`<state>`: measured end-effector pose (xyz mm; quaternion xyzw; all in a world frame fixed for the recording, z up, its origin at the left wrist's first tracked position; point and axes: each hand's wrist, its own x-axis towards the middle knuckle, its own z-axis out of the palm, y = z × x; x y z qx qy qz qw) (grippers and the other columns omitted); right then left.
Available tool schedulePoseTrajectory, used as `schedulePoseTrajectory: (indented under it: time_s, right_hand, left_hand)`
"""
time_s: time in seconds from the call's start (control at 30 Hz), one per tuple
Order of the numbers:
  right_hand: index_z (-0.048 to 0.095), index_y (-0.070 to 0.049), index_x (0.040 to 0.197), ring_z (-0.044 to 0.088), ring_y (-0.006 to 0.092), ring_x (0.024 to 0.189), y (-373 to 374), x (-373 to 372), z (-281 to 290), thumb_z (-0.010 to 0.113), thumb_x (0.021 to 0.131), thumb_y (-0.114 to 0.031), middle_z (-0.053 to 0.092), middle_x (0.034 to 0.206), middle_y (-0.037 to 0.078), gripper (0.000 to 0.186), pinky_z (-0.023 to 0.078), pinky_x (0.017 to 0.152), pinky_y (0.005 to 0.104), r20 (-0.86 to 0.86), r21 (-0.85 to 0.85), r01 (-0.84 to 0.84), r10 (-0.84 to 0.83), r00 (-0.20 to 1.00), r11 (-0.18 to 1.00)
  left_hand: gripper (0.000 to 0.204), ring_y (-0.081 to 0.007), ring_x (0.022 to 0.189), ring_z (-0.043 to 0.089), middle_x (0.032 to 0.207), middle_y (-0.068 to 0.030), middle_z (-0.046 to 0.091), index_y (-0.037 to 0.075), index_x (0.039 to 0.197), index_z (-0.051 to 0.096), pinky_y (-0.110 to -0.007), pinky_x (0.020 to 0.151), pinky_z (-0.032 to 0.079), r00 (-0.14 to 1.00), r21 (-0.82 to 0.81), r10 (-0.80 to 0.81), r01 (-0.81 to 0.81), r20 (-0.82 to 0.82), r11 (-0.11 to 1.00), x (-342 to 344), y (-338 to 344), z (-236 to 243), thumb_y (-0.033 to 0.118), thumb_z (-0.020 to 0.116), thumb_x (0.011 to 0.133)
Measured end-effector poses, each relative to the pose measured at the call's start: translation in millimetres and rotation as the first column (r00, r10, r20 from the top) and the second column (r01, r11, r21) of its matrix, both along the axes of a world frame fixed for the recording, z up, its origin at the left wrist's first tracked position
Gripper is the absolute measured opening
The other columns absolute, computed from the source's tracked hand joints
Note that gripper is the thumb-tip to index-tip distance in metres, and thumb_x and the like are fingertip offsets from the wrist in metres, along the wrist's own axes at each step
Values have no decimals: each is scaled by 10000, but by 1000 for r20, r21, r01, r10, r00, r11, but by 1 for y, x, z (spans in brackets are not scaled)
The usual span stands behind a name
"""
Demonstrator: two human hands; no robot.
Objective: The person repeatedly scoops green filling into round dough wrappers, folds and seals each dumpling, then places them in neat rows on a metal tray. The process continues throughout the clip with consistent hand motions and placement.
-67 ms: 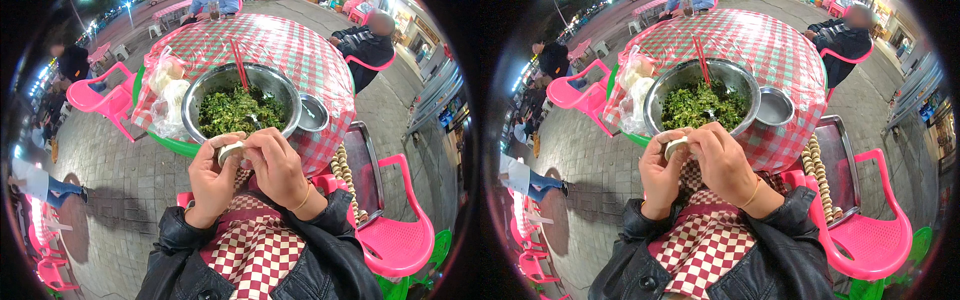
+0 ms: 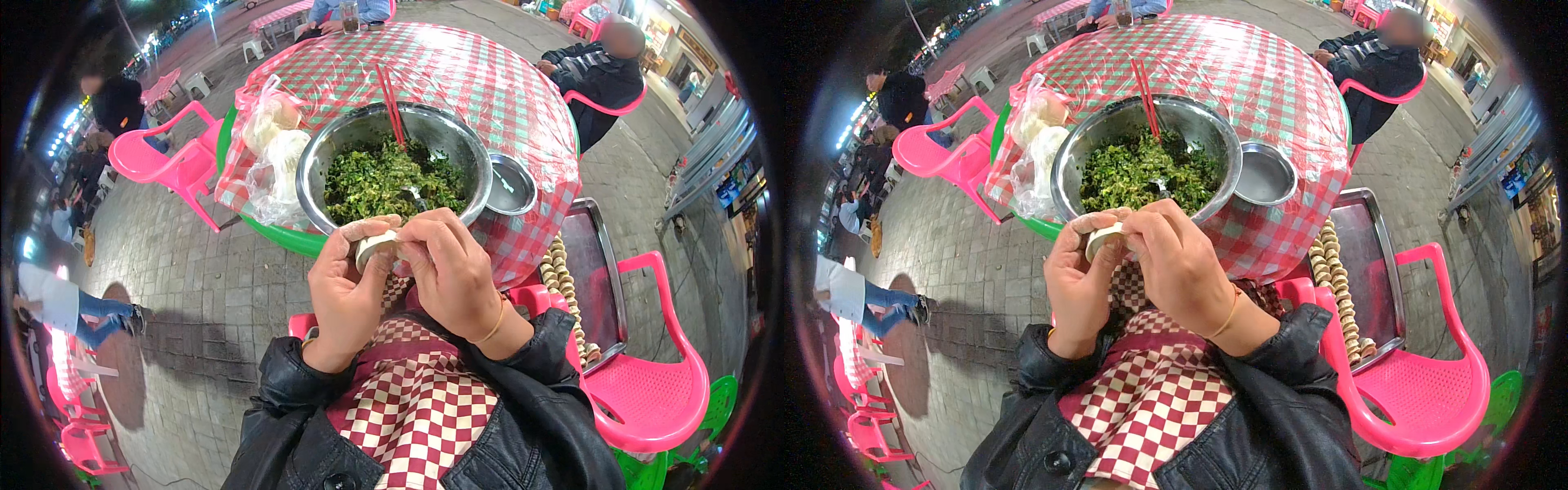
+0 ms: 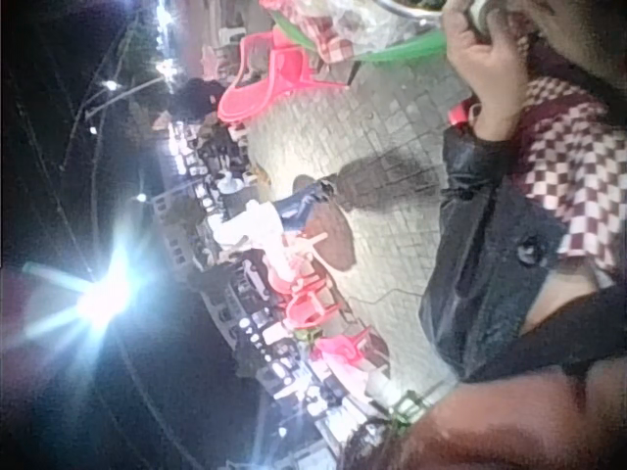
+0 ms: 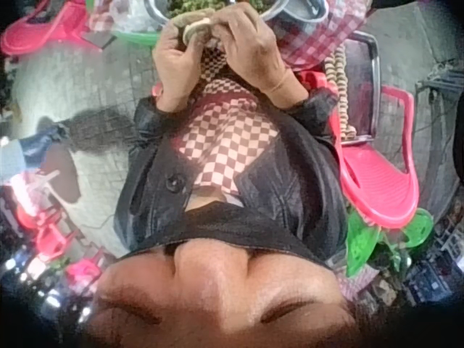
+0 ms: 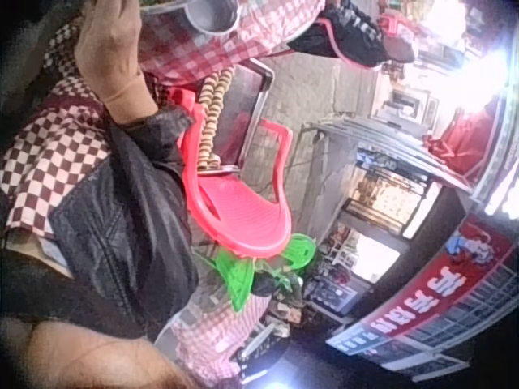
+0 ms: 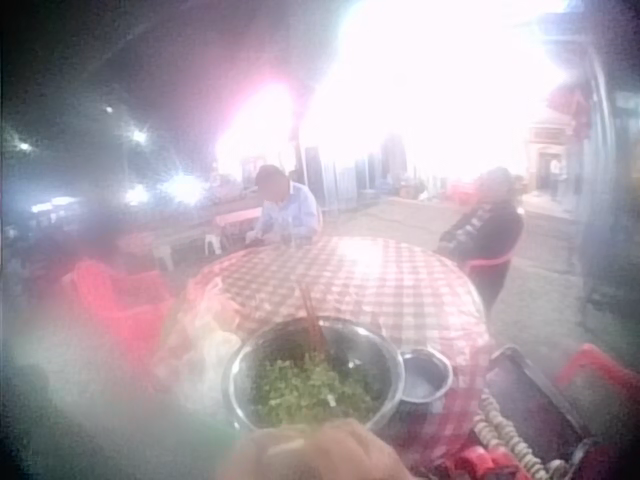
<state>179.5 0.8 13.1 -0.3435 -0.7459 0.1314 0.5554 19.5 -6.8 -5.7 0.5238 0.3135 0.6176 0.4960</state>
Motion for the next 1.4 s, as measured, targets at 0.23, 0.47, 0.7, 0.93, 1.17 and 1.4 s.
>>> schedulePoseTrajectory:
  time_s: [0.23,0.47,0.7,0.93,1.17,1.4]
  right_hand:
    - [668,-2,1140,703,338,873,-1,1,-5,777,909,42,694,1034,187,259,593,778,411,26,12,80,-81,996,997]
    - [562,58,1423,673,182,1179,-13,4,11,699,974,83,654,1335,108,470,553,1025,310,-483,-496,-403,141,864,769]
    - [584,77,1408,711,219,1038,-13,93,7,627,1013,-25,696,1228,172,411,587,888,301,-653,-558,-481,0,757,677]
    - [635,41,1409,705,196,1160,8,290,-28,698,1046,-139,732,1268,104,410,550,1031,335,-462,-614,26,-386,798,789]
    - [769,31,1179,710,162,798,-42,480,-182,735,910,-42,768,952,61,280,580,739,307,41,-874,379,-731,681,304]
    - [826,-49,1034,757,169,809,-149,550,-300,852,781,-134,817,954,72,268,605,762,355,745,-619,754,-468,476,-218]
  left_hand:
    - [225,-232,1228,684,1370,-161,689,22,1292,615,-380,1047,578,988,9,88,-90,130,996,9,3,-5,-18,632,1071]
    - [427,-292,1276,676,1413,-202,648,0,1448,557,-385,1059,554,969,414,196,-119,-148,903,11,1,10,24,676,1038]
    - [449,-353,1385,588,1419,-190,649,19,1429,601,-445,1160,457,943,607,257,-80,-211,791,14,12,27,100,736,1009]
    - [309,-317,1234,674,1329,-231,716,24,929,660,-439,1067,509,850,477,404,-215,-339,852,-22,32,-2,219,555,1145]
    - [222,-324,1268,667,1353,-246,711,-116,1170,664,-431,1136,507,637,583,660,-380,-398,718,-38,55,-22,66,540,1146]
    - [260,-328,1235,690,1339,-260,716,-144,1195,662,-431,1132,520,525,563,714,-448,-463,694,-44,53,-41,71,521,1154]
